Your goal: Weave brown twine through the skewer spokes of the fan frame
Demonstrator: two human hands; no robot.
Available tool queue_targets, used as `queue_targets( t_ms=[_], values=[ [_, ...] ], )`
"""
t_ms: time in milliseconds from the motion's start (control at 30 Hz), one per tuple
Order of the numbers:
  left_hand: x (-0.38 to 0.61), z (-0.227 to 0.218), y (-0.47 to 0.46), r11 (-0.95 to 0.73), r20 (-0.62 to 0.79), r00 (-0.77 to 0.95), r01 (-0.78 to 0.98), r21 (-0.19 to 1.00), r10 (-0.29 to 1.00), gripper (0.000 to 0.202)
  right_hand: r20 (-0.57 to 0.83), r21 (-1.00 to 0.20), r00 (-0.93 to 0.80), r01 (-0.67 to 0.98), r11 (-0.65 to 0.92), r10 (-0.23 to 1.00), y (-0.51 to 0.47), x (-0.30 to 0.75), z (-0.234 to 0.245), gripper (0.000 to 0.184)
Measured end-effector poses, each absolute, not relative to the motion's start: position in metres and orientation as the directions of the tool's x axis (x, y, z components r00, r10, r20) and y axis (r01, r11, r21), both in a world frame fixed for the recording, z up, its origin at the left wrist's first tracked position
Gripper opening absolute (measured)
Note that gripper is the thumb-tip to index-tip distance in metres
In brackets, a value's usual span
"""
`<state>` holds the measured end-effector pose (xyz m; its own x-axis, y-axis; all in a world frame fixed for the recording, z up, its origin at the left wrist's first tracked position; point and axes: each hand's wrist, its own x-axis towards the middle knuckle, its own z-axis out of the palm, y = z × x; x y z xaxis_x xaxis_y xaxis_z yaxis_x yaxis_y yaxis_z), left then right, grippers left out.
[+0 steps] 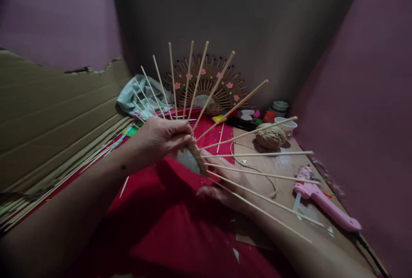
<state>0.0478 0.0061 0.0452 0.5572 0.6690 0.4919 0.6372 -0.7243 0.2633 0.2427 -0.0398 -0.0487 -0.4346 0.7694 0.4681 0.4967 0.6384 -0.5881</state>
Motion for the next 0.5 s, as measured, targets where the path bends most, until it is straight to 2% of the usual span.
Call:
queue_targets(
  t_ms=[100,167,267,367,433,500],
  values=[
    [0.055,0.048,0.003,-0.709,0.551,0.483,0.624,0.330,0.681,0.011,0.357,-0.847,-0.193,0.344,0.404,0.914,-0.047,0.237,-0.035,0.037],
    [0.059,0.046,0.004,-0.716,0.571,0.461,0.588,0.377,0.679,0.011,0.258,-0.937,-0.076,0.225,0.268,0.963,-0.050,0.235,-0.030,0.029],
    [0.062,0.040,0.004,-0.744,0.640,0.404,0.499,0.445,0.654,0.023,0.151,-0.987,-0.003,0.064,0.150,0.989,-0.049,0.239,-0.031,0.026],
    [0.064,0.038,0.002,-0.774,0.669,0.398,0.405,0.486,0.628,0.027,0.112,-0.994,-0.004,-0.010,0.112,0.994,-0.046,0.247,-0.036,0.027],
    [0.067,0.040,-0.002,-0.787,0.633,0.468,0.400,0.470,0.616,0.024,0.103,-0.995,-0.012,-0.019,0.103,0.995,-0.046,0.252,-0.036,0.027],
    [0.071,0.045,-0.005,-0.800,0.586,0.546,0.443,0.403,0.598,0.025,0.097,-0.995,-0.024,-0.011,0.097,0.995,-0.046,0.255,-0.035,0.026]
  ],
)
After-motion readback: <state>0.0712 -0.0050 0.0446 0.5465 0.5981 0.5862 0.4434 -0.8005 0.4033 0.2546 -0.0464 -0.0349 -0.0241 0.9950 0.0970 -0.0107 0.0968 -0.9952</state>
